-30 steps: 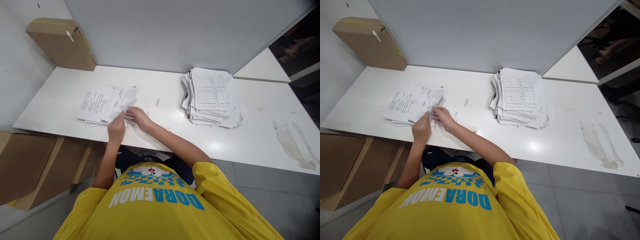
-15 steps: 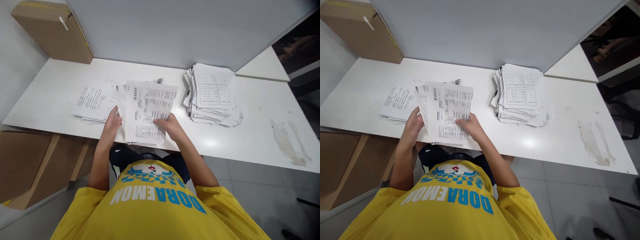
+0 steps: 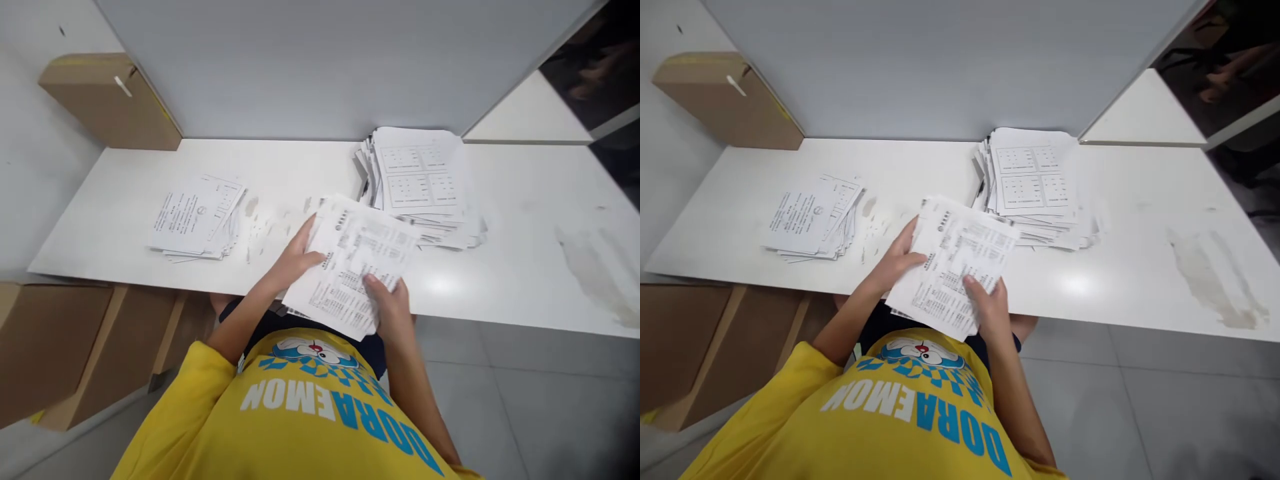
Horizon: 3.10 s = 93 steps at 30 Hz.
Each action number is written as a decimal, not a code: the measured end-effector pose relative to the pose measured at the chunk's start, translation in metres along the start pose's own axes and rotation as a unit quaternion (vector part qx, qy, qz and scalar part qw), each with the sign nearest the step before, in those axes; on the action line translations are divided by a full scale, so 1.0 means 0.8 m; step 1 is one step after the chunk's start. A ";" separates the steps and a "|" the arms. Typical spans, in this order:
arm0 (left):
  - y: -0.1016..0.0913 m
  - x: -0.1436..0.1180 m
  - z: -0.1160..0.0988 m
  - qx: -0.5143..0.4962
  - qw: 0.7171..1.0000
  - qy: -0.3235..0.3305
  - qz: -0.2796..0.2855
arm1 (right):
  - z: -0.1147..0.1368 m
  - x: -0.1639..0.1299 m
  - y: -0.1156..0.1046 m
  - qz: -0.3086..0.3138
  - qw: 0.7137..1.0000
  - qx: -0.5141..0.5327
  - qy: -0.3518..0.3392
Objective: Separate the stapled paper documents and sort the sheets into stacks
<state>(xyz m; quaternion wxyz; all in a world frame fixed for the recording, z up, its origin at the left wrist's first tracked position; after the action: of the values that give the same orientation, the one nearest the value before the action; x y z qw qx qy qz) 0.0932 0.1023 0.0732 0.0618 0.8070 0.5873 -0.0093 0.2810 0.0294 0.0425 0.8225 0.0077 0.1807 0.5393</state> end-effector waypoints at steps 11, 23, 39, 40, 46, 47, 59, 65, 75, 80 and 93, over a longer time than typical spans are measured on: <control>0.110 0.006 -0.020 0.119 0.973 0.004 0.200 | 0.010 -0.078 -0.094 -0.205 0.976 -0.039 -0.054; 0.047 0.051 -0.015 0.309 0.940 0.140 0.030 | -0.027 -0.018 -0.073 -0.164 0.985 0.056 -0.018; 0.010 0.030 0.054 0.581 0.786 0.212 0.014 | -0.077 -0.040 -0.004 -0.164 0.985 0.031 0.030; 0.010 0.030 0.055 0.579 0.787 0.214 0.013 | -0.082 -0.041 -0.005 -0.162 0.986 0.019 0.030; 0.010 0.027 0.056 0.564 0.793 0.230 0.019 | -0.097 -0.047 -0.009 -0.159 0.987 0.005 0.029; 0.011 0.027 0.057 0.561 0.794 0.233 0.026 | -0.095 -0.048 -0.009 -0.158 0.987 -0.006 0.024; -0.008 0.031 0.056 0.450 0.877 0.165 -0.029 | 0.012 -0.004 -0.052 -0.135 0.956 -0.227 -0.123; -0.143 -0.002 0.020 0.360 0.871 0.173 -0.287 | 0.088 0.151 -0.063 -0.099 0.975 -0.147 -0.135; -0.446 -0.050 -0.013 0.397 0.805 -0.178 -0.403 | 0.094 0.185 0.049 -0.164 0.851 -0.411 -0.282; -0.415 -0.051 -0.008 0.390 0.805 -0.185 -0.406 | 0.017 0.115 0.223 0.224 0.859 -0.420 -0.190; -0.368 -0.063 -0.021 0.354 0.816 -0.224 -0.398 | -0.039 0.065 0.366 0.343 0.844 -0.412 0.000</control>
<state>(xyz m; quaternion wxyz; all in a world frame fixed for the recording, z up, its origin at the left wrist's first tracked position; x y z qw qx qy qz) -0.2028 0.1452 0.0684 -0.1078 0.4446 0.7834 -0.4208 0.0312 0.1922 0.0589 0.5123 -0.2702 -0.0726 0.8120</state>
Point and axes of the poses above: each hand's wrist, its own x-axis towards the middle knuckle, its own y-axis out of the palm, z = x × y, the point moved 3 cm from there along x, towards the middle knuckle, and after that the axes turned 5 degrees about -z, right-handed, at the moved point
